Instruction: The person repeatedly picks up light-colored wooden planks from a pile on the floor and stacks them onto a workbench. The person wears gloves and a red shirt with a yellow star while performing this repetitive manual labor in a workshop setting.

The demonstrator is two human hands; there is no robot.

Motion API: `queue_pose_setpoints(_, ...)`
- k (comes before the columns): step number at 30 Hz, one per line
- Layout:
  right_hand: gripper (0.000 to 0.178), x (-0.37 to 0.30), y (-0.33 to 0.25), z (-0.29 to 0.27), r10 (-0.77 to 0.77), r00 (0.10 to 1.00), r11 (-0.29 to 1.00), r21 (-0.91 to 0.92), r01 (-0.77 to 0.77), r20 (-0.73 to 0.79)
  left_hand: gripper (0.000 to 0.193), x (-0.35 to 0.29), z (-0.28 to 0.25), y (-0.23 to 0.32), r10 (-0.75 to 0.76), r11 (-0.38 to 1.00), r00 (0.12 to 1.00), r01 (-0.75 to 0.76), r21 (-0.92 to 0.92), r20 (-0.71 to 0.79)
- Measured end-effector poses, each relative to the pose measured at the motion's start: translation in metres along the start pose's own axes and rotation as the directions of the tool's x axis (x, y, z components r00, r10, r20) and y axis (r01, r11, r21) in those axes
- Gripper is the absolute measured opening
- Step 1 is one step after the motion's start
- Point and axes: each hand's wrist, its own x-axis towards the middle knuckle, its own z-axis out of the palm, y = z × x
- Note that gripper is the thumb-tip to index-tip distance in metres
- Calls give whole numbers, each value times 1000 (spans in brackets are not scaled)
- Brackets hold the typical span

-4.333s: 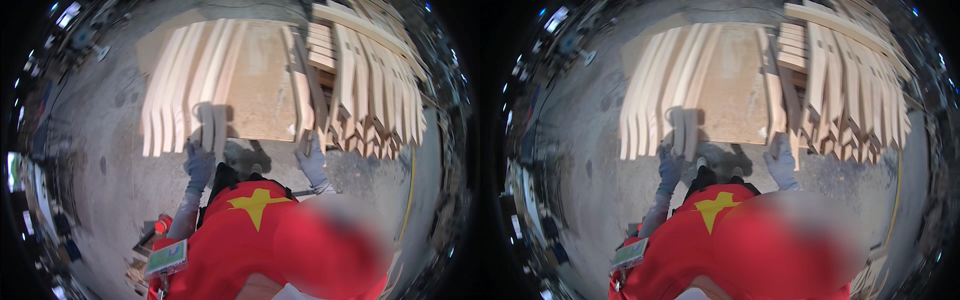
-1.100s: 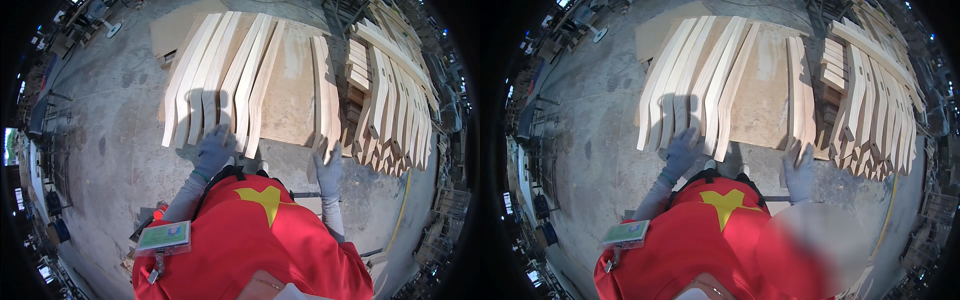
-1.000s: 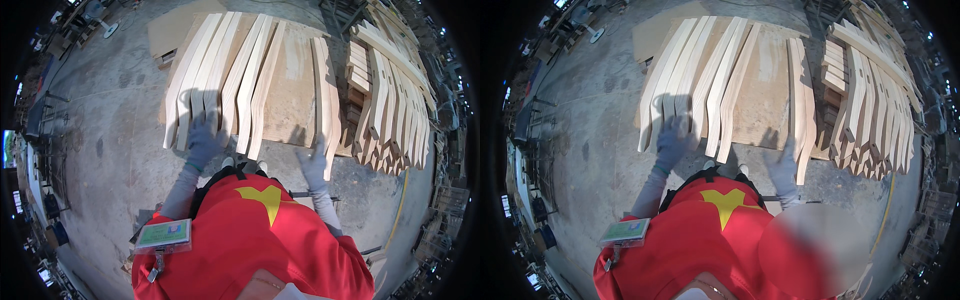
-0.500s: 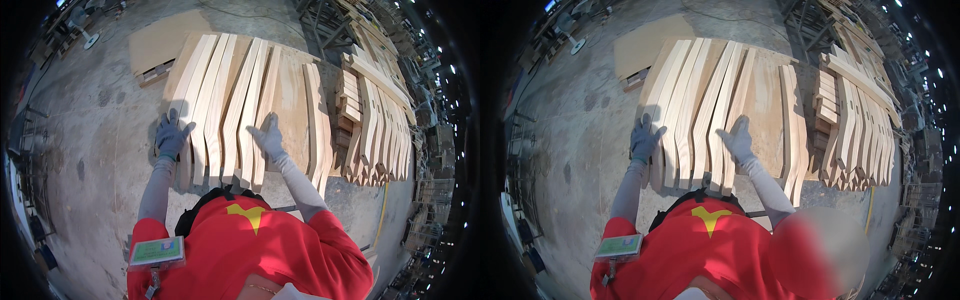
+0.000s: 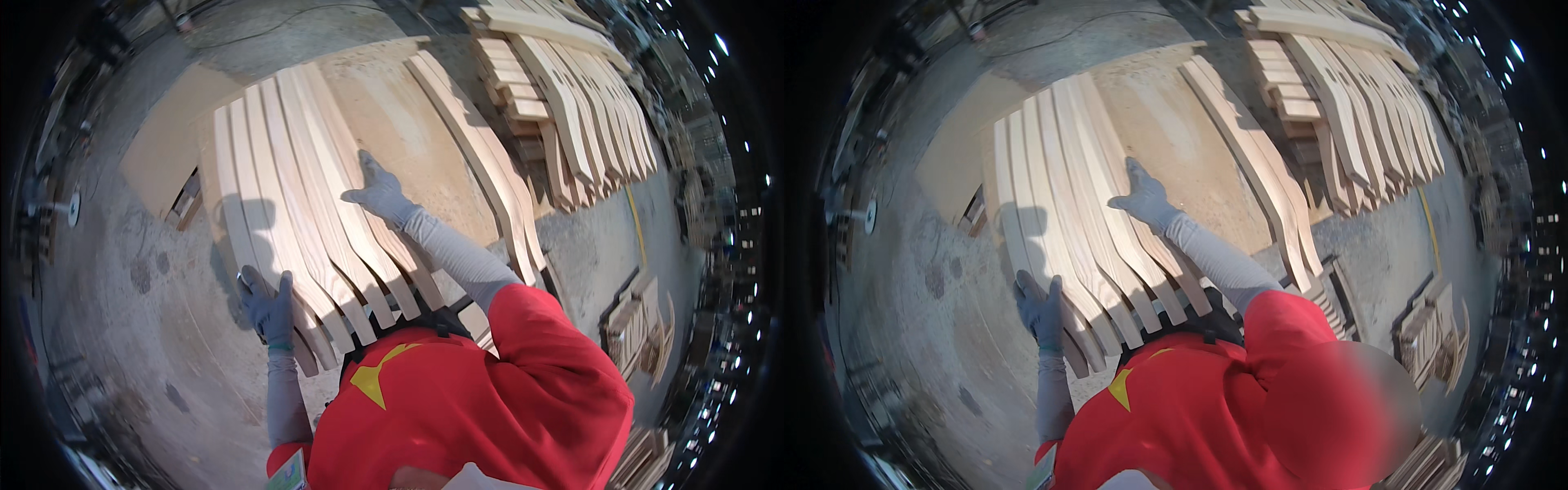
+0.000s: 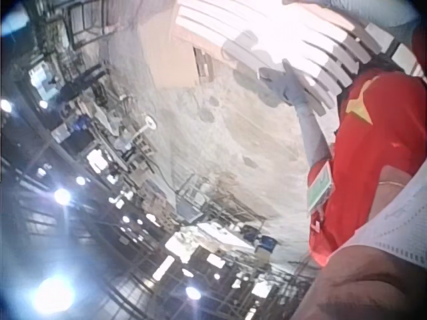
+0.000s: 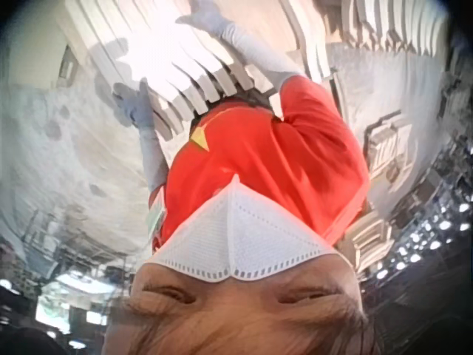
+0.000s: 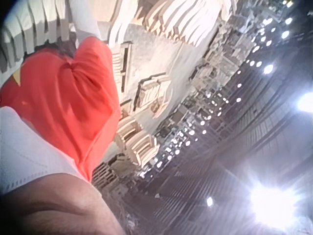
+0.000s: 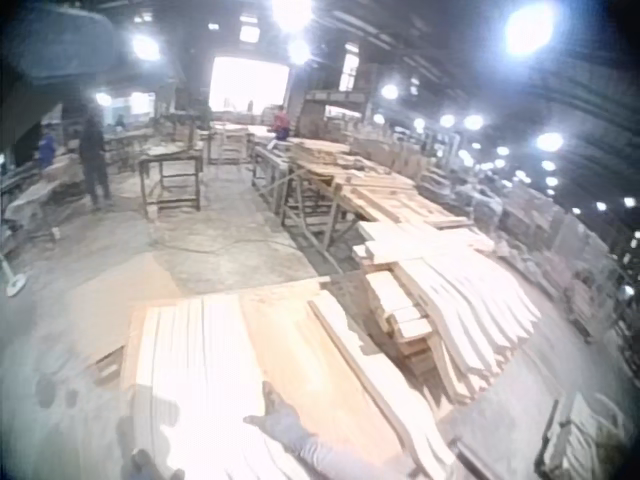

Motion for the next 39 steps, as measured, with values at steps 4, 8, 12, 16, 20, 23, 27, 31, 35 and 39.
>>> queue_pose_setpoints(4,101,-1,6,4,-91,992,994,45,95,-90,85,1,3,4,3,1000,999,-2,14,-33)
queue_pose_setpoints(8,99,-11,8,-6,-66,995,996,55,71,-73,85,4,4,8,33,999,999,-32,41,-24)
queue_pose_setpoints(12,96,-52,12,-6,-26,1000,999,19,26,-16,86,4,8,-3,44,998,997,-41,49,-58)
queue_pose_setpoints(16,89,-128,34,-8,10,1000,997,80,-11,12,86,4,4,7,43,999,997,-42,31,-58)
queue_pose_setpoints(20,69,-194,49,-13,-17,999,976,216,11,29,79,2,5,-2,126,982,989,-113,148,-76)
queue_pose_setpoints(23,62,-235,77,-10,-49,999,961,274,41,22,68,-8,15,-2,451,840,891,-404,362,-54)
queue_pose_setpoints(27,57,-297,116,6,156,972,875,433,-218,175,61,-66,54,63,729,562,637,-766,312,251)
queue_pose_setpoints(31,57,-370,133,13,358,931,827,438,-353,73,63,-126,68,138,904,398,372,-912,-98,211)
queue_pose_setpoints(35,55,-449,154,19,520,853,773,446,-451,-38,61,-179,85,175,932,253,198,-956,-152,303)
queue_pose_setpoints(39,55,-534,167,23,638,759,745,349,-568,-127,60,-223,106,178,873,169,43,-961,-220,486)
